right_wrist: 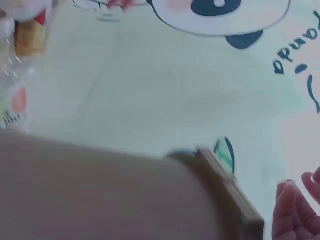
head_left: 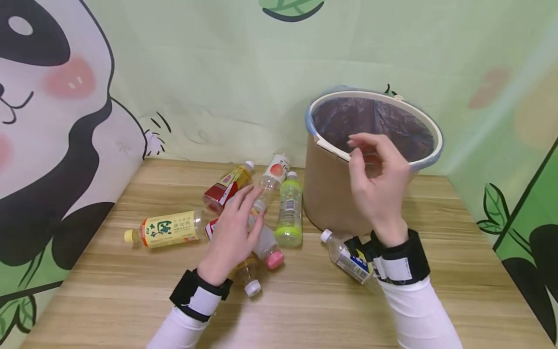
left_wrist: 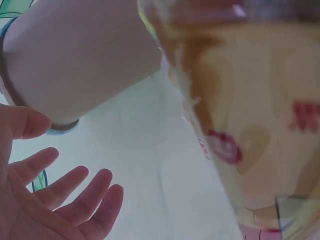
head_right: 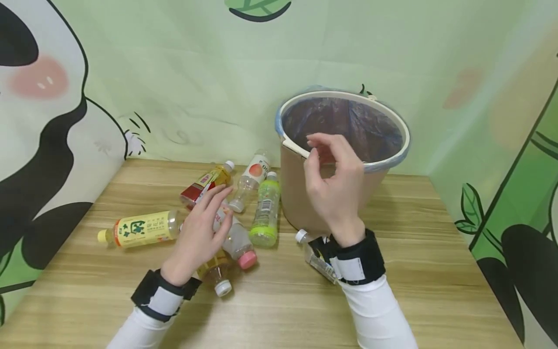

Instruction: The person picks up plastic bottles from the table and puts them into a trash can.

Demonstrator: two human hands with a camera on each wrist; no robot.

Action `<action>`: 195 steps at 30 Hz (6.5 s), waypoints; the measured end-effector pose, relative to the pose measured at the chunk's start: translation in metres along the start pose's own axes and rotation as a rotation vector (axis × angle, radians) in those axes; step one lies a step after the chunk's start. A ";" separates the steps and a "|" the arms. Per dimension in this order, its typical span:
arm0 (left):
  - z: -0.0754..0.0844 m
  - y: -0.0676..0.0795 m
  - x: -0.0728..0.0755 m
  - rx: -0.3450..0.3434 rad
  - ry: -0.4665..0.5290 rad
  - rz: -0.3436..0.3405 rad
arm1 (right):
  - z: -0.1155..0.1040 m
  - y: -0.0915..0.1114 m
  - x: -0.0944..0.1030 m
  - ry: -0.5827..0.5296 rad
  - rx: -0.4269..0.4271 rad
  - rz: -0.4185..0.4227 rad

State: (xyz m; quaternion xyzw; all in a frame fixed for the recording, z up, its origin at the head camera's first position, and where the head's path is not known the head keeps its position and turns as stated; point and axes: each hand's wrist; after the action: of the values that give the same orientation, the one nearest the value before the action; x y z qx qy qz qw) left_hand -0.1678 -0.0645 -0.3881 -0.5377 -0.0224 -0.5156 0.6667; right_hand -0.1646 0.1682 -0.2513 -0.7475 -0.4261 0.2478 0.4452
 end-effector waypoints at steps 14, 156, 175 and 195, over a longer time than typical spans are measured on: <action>-0.020 0.007 0.006 -0.188 -0.133 -0.131 | 0.020 0.086 -0.029 -0.057 -0.321 -0.218; 0.007 -0.004 -0.013 0.589 0.844 -0.004 | 0.030 0.132 -0.049 -0.334 -0.645 -0.538; 0.004 -0.001 -0.008 0.581 0.655 -0.099 | 0.023 0.127 -0.046 -0.320 -0.621 -0.514; -0.014 -0.007 -0.001 0.339 0.470 0.038 | 0.017 0.121 -0.047 -0.234 -0.625 -0.490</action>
State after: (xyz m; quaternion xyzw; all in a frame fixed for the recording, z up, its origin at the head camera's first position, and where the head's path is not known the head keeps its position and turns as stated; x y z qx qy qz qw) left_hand -0.1803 -0.0731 -0.3901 -0.2849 0.0568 -0.6024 0.7435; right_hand -0.1509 0.1067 -0.3665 -0.6900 -0.6939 0.0766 0.1910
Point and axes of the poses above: each hand's wrist, its own y-axis away from the middle knuckle, its own x-axis out of the back of the hand, z = x × y, and after that the axes turned 9 degrees about z, right-handed
